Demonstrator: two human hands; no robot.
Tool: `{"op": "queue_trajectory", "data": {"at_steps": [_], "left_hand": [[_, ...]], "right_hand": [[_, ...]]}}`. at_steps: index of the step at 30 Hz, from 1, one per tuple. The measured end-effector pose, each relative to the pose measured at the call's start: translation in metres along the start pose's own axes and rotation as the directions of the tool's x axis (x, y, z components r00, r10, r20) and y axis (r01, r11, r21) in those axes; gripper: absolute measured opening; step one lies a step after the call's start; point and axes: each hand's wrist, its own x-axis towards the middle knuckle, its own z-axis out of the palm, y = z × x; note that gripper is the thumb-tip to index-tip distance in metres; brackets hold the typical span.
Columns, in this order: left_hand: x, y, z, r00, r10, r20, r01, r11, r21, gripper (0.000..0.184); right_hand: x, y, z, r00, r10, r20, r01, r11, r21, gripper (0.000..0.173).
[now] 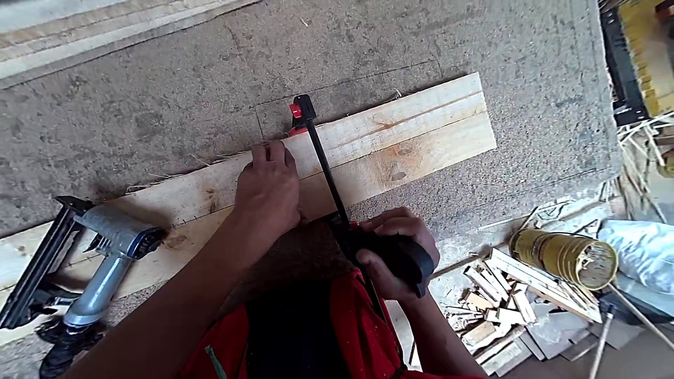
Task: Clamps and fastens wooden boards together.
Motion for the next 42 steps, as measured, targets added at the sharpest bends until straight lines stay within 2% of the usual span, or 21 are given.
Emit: {"op": "queue_trajectory", "data": {"at_steps": [2,6,9,12,15,16,17,18,19,21,23,26,29,34,39,41,42], "left_hand": [[0.001,0.000,-0.002,1.000,-0.005,0.015,0.005,1.000,0.004,0.128],[0.000,0.001,-0.003,0.999,0.002,0.040,-0.001,1.000,-0.003,0.124],[0.001,0.001,-0.004,0.999,-0.008,0.035,0.009,1.000,-0.021,0.124],[0.000,-0.001,-0.004,1.000,-0.018,0.016,0.019,0.999,-0.051,0.123],[-0.005,-0.014,0.012,0.995,0.012,-0.101,-0.025,0.991,-0.131,0.126],[-0.008,-0.021,0.021,0.984,0.045,-0.173,-0.075,0.983,-0.170,0.122],[-0.013,-0.031,0.033,0.960,0.091,-0.266,-0.153,0.963,-0.221,0.110],[-0.021,-0.043,0.045,0.922,0.132,-0.364,-0.245,0.927,-0.284,0.091],[-0.032,-0.056,0.055,0.882,0.148,-0.447,-0.325,0.879,-0.350,0.072],[-0.070,-0.087,0.070,0.818,0.093,-0.568,-0.378,0.831,-0.408,0.055],[-0.120,-0.127,0.086,0.787,-0.030,-0.617,-0.281,0.872,-0.401,0.053],[-0.184,-0.186,0.112,0.816,-0.211,-0.538,-0.038,0.910,-0.413,0.067],[-0.212,-0.224,0.153,0.866,-0.327,-0.378,0.143,0.887,-0.440,0.087],[-0.208,-0.229,0.174,0.893,-0.289,-0.345,0.099,0.874,-0.477,0.090],[-0.201,-0.226,0.160,0.909,-0.274,-0.314,0.111,0.885,-0.451,0.082],[-0.202,-0.223,0.150,0.910,-0.287,-0.300,0.147,0.898,-0.414,0.081],[-0.202,-0.220,0.142,0.906,-0.299,-0.299,0.163,0.900,-0.405,0.082]], "right_hand": [[-0.002,0.007,-0.008,0.995,-0.065,0.071,0.071,0.994,-0.077,0.044],[0.009,0.011,-0.003,0.986,-0.165,0.037,0.168,0.981,-0.094,0.025],[0.016,0.009,0.004,0.988,-0.158,0.001,0.157,0.986,-0.051,0.016],[0.023,0.005,0.009,0.990,-0.134,-0.046,0.135,0.991,0.001,0.021],[0.025,-0.002,0.011,0.993,-0.095,-0.066,0.097,0.995,0.018,0.023],[0.023,-0.004,0.011,0.994,-0.079,-0.074,0.081,0.997,0.020,0.022],[0.020,-0.006,0.010,0.995,-0.067,-0.076,0.069,0.997,0.027,0.020],[0.015,-0.006,0.008,0.996,-0.061,-0.066,0.063,0.997,0.034,0.019],[0.010,-0.005,0.004,0.997,-0.064,-0.038,0.066,0.997,0.029,0.024],[0.000,-0.004,-0.004,0.996,-0.071,0.057,0.069,0.997,0.026,0.046],[-0.002,-0.004,-0.008,0.992,-0.077,0.102,0.072,0.996,0.047,0.053],[0.007,0.001,-0.001,0.995,-0.095,0.037,0.091,0.992,0.087,0.029],[0.015,0.002,0.009,0.995,-0.096,-0.038,0.100,0.988,0.115,0.014],[0.023,-0.002,0.013,0.996,-0.070,-0.058,0.076,0.991,0.107,0.023],[0.019,-0.005,0.014,0.996,-0.023,-0.088,0.032,0.994,0.104,0.021],[0.011,-0.005,0.008,0.999,-0.018,-0.046,0.022,0.996,0.090,0.020],[0.007,-0.004,0.003,0.999,-0.033,0.001,0.033,0.997,0.069,0.026]]}}
